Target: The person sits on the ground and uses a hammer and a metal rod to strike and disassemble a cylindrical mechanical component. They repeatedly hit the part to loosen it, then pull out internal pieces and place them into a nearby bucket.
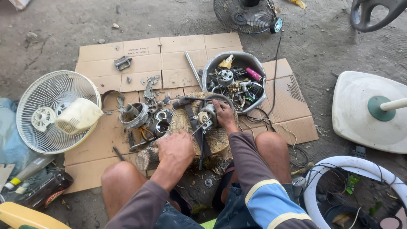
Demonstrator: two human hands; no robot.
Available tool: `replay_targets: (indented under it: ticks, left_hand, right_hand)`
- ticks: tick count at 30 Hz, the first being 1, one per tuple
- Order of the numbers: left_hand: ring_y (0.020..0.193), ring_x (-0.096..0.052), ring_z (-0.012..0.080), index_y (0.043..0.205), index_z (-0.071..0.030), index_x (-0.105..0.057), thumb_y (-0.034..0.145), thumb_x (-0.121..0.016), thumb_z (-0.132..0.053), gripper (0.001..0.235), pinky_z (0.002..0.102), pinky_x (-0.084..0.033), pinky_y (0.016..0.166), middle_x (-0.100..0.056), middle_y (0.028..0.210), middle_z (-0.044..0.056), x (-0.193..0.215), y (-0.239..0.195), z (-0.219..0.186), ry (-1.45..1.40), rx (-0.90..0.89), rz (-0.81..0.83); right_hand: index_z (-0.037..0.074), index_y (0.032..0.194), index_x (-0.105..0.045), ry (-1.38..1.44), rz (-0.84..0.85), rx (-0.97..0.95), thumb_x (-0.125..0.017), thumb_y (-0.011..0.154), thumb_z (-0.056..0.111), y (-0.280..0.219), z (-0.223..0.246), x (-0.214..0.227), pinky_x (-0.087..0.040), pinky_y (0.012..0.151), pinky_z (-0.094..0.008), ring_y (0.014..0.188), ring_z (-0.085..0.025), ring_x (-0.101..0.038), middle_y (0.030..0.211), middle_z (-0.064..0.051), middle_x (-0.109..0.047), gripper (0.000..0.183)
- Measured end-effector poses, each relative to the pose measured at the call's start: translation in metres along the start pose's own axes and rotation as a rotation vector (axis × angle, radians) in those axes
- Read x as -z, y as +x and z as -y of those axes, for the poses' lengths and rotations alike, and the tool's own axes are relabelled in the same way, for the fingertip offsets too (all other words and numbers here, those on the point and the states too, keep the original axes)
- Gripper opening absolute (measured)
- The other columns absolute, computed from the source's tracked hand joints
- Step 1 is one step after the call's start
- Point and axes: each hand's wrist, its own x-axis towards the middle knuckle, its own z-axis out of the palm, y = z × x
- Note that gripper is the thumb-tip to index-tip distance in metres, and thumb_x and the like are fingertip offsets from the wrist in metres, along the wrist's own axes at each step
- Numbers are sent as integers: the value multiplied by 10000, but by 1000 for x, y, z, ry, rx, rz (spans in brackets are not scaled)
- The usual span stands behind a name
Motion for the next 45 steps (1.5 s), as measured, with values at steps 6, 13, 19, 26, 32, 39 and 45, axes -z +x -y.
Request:
replay_targets:
  ticks: [6,13,19,26,32,39,45]
  left_hand:
    - [1070,-687,481,1229,-6,-464,945,-673,-417,541,653,-550,904,-596,1194,254,21,-8,-4,-118,-46,-57]
    - [980,-758,397,990,-37,-745,937,-606,-444,433,531,-594,838,-764,932,175,-16,25,-2,4,15,-15]
    - [1071,-719,448,1219,-36,-465,1031,-475,-455,459,596,-534,961,-733,1071,247,-1,10,-10,-178,16,30]
    - [1006,-727,435,1143,-14,-528,979,-632,-387,421,581,-564,902,-673,1041,171,-10,20,-9,-92,6,-29]
    - [1035,-713,457,1173,-8,-495,980,-625,-354,417,604,-551,923,-653,1124,225,-10,19,-15,-148,-4,-13]
    - [922,-745,414,1129,23,-548,955,-456,-169,275,620,-556,831,-670,1005,173,-57,61,-15,-56,-29,-112]
    - [1037,-724,421,1269,-28,-515,985,-394,-104,319,613,-559,879,-617,1191,196,-20,36,-34,-82,0,-118]
  right_hand:
    - [231,1074,-820,17,-19,-57,-582,1021,538,1,-4,-6,-491,1026,-503,1137,-385,-660,1074,-112,-770,393]
    - [207,1066,-812,29,-16,-47,-590,1019,509,-2,-2,-4,-485,1031,-499,1181,-381,-638,1128,-133,-751,378]
    - [231,1011,-821,2,-81,32,-621,1010,491,12,-28,-8,-501,1027,-458,1162,-341,-654,1145,-78,-747,327]
    - [187,1327,-677,-31,154,-101,-744,891,501,-22,22,13,-386,1178,-492,1353,-364,-512,1400,-135,-590,542]
    - [35,1457,-561,189,251,-98,-755,918,278,-46,57,21,-344,1200,-481,1402,-389,-459,1434,-283,-524,622]
    - [93,1471,-564,132,240,-96,-745,926,381,-31,27,21,-307,1223,-458,1438,-394,-415,1494,-253,-460,643]
    - [253,1652,-200,-199,414,9,-865,663,482,-28,34,38,-47,1267,-583,1524,-523,-96,1649,-268,-118,1213]
